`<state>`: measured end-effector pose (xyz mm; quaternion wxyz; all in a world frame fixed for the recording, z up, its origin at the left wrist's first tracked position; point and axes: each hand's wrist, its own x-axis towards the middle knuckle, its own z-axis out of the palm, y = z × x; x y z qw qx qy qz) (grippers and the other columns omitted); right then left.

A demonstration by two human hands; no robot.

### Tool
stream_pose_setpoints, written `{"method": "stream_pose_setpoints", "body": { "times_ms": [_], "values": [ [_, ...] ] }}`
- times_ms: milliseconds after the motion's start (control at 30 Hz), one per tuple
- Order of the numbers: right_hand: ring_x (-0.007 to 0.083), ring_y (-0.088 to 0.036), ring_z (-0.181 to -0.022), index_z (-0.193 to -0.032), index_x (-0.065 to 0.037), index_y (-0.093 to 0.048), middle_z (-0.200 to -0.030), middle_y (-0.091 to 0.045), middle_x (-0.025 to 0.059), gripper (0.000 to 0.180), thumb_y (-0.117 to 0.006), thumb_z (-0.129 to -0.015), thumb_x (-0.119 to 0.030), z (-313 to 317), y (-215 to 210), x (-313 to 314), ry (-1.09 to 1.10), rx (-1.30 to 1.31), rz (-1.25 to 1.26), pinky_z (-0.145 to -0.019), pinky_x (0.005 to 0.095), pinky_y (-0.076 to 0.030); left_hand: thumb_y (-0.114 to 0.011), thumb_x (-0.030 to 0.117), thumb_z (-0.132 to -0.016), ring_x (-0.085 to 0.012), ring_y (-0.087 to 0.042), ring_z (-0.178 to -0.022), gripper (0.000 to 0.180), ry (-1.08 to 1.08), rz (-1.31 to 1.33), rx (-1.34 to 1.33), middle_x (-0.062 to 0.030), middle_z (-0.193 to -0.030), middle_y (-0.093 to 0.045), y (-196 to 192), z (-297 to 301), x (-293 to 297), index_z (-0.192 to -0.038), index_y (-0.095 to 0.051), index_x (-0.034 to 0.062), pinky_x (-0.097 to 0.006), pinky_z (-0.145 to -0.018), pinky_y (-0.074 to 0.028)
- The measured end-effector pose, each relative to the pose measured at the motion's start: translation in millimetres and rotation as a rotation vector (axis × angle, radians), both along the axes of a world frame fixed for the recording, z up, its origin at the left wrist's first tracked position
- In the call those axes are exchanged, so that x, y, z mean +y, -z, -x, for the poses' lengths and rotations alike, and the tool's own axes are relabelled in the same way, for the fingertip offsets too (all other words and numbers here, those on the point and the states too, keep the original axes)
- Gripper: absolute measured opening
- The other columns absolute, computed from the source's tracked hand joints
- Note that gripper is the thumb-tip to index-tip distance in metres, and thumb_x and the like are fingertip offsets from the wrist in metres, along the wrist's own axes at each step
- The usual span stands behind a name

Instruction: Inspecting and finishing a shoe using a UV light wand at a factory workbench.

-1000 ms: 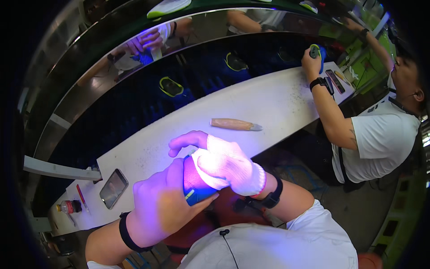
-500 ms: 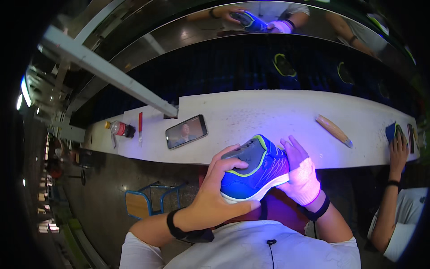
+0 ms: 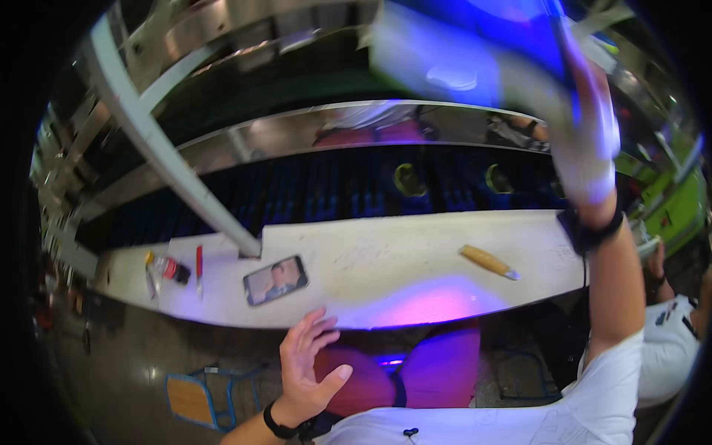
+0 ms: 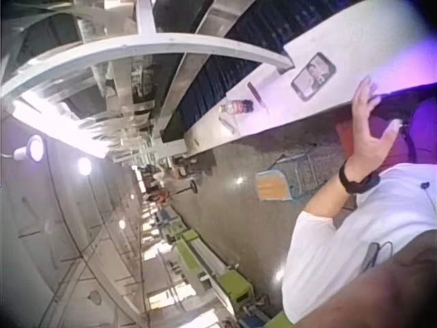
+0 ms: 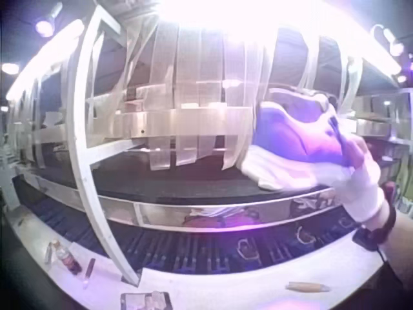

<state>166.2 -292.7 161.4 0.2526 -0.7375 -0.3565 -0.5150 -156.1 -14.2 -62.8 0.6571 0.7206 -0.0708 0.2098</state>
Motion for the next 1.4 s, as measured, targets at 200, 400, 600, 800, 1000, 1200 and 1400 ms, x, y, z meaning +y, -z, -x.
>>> {"method": "stream_pose_setpoints", "body": {
  "times_ms": [200,400,600,800,1000,1200,1400],
  "values": [
    [0.0408,-0.069,-0.113,-0.13,-0.009,-0.072,-0.127,-0.069,0.024,0.034,-0.065,-0.097,-0.017,-114,-184,2,0.582,-0.129,0.228,-0.096,0.0488,-0.057,-0.078,0.001,-0.088,-0.031,-0.051,-0.142,0.079,-0.08,-0.055,0.136,-0.0168,-0.163,-0.038,-15,-24,-7,-0.157,-0.039,0.0026,-0.044,-0.106,-0.057],
    [0.039,-0.072,-0.111,-0.123,-0.009,-0.076,-0.113,-0.076,0.0204,0.045,-0.072,-0.096,-0.045,-138,-62,58,0.296,0.206,0.463,-0.1,0.0439,-0.057,-0.075,0.001,-0.09,-0.0285,-0.053,-0.138,0.075,-0.132,-0.077,0.259,-0.0161,-0.158,-0.044,7,-59,14,-0.156,-0.04,0.0023,-0.043,-0.107,-0.056],
    [0.0349,-0.078,-0.09,-0.107,-0.004,-0.081,-0.096,-0.079,0.021,0.06,-0.067,-0.091,-0.061,-148,25,73,0.332,0.636,0.423,-0.088,0.041,-0.061,-0.082,0.008,-0.091,-0.0296,-0.053,-0.14,0.082,-0.064,-0.172,0.22,-0.0175,-0.155,-0.048,48,-242,-11,-0.158,-0.035,0.0027,-0.044,-0.115,-0.048],
    [0.0333,-0.078,-0.094,-0.105,-0.011,-0.085,-0.097,-0.08,0.0172,0.051,-0.069,-0.089,-0.057,-144,34,87,0.289,0.524,0.26,-0.089,0.041,-0.061,-0.092,0.05,-0.081,-0.0339,-0.052,-0.143,0.117,-0.314,0.017,0.739,-0.021,-0.158,-0.05,102,-429,-41,-0.162,-0.027,-0.003,-0.043,-0.116,-0.045],
    [0.0377,-0.075,-0.092,-0.09,-0.009,-0.083,-0.089,-0.076,0.0188,0.032,-0.071,-0.091,-0.039,-128,24,68,0.156,0.378,0.265,-0.086,0.0487,-0.058,-0.093,0.049,-0.075,-0.0293,-0.062,-0.136,0.093,-0.615,-0.02,1.105,-0.0197,-0.147,-0.063,107,-478,-66,-0.149,-0.055,0.0061,-0.054,-0.112,-0.048],
    [0.0384,-0.074,-0.093,-0.089,-0.008,-0.083,-0.09,-0.077,0.0191,0.034,-0.07,-0.092,-0.039,-149,48,66,0.153,0.355,0.209,-0.088,0.0494,-0.058,-0.063,0.02,-0.108,-0.0325,-0.069,-0.127,0.041,0.321,0.947,0.773,-0.0179,-0.138,-0.069,34,-308,-9,-0.143,-0.057,-0.0013,-0.051,-0.107,-0.057],
    [0.038,-0.073,-0.113,-0.107,-0.001,-0.071,-0.128,-0.074,0.0217,0.026,-0.081,-0.092,-0.02,-91,67,31,-0.061,-0.106,0.231,-0.101,0.0405,-0.057,-0.066,0.03,-0.109,-0.0351,-0.067,-0.129,0.05,0.379,0.803,0.939,-0.0201,-0.147,-0.062,35,-170,10,-0.148,-0.056,0.0011,-0.049,-0.111,-0.056]
  ]
}}
